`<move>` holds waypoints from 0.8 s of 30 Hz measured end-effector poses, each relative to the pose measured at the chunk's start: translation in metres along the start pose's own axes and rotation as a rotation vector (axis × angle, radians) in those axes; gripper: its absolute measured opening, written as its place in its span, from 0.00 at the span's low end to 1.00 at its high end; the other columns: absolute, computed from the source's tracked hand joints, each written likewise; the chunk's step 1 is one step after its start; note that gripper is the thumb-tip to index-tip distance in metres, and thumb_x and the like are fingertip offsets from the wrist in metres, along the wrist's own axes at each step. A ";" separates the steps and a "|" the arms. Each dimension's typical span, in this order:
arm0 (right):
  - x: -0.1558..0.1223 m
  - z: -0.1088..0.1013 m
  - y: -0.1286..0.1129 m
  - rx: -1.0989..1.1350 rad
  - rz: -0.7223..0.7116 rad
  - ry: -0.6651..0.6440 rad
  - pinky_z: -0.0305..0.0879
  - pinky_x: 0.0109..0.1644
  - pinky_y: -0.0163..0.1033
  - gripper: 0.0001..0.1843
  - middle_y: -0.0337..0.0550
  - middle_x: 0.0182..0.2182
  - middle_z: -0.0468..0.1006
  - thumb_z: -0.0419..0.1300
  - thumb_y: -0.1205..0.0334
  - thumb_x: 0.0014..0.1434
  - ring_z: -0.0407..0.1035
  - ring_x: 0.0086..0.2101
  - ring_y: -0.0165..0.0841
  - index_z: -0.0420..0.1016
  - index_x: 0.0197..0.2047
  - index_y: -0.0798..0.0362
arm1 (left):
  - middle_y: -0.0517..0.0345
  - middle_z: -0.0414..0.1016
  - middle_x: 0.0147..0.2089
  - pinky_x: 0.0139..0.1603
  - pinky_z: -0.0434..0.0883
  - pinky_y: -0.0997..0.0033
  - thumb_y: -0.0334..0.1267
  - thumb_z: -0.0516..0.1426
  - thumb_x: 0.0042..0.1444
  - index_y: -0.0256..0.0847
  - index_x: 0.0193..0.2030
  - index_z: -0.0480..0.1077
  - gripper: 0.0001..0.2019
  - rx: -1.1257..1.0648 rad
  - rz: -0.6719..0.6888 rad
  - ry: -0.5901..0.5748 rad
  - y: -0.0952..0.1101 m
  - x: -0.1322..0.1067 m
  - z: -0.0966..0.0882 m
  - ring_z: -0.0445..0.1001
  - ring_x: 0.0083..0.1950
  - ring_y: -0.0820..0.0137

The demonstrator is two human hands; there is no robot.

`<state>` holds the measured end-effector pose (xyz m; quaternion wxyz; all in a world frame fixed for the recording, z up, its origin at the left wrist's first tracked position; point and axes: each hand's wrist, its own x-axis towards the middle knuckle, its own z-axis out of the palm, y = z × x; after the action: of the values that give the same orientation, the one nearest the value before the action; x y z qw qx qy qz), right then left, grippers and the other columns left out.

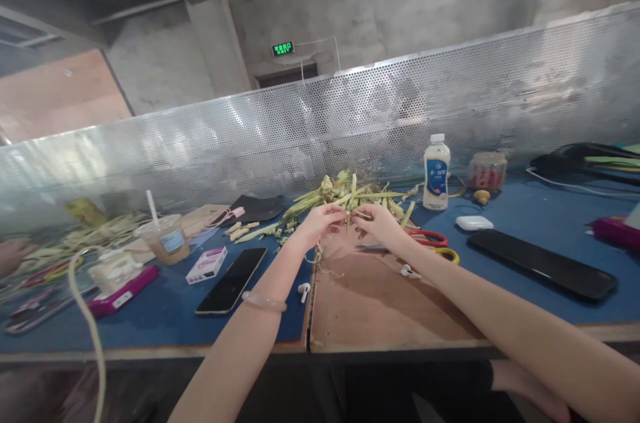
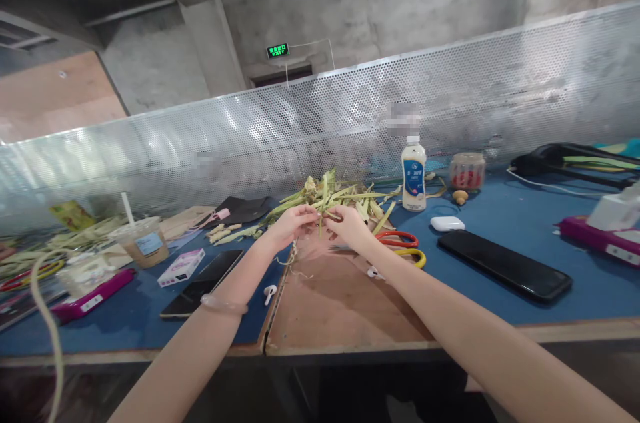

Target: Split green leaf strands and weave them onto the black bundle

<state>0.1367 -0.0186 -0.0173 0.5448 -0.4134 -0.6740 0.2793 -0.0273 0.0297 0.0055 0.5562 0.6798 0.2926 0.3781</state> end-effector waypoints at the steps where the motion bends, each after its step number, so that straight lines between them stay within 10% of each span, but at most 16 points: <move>1: 0.000 0.000 0.000 0.005 -0.003 -0.003 0.67 0.21 0.29 0.04 0.36 0.21 0.70 0.56 0.65 0.50 0.67 0.18 0.25 0.68 0.30 0.56 | 0.58 0.71 0.30 0.30 0.63 0.76 0.40 0.63 0.40 0.35 0.31 0.69 0.13 -0.004 -0.001 -0.002 0.000 0.000 0.001 0.68 0.29 0.76; 24: 0.003 0.002 0.006 0.036 -0.035 0.027 0.69 0.28 0.34 0.07 0.40 0.24 0.75 0.54 0.68 0.49 0.69 0.21 0.28 0.70 0.33 0.57 | 0.56 0.72 0.31 0.34 0.66 0.72 0.42 0.62 0.41 0.34 0.32 0.70 0.14 0.079 0.109 0.022 -0.001 -0.002 0.006 0.69 0.31 0.75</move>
<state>0.1362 -0.0127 -0.0215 0.5661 -0.3954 -0.6685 0.2764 -0.0235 0.0255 0.0037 0.5045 0.7119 0.2759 0.4032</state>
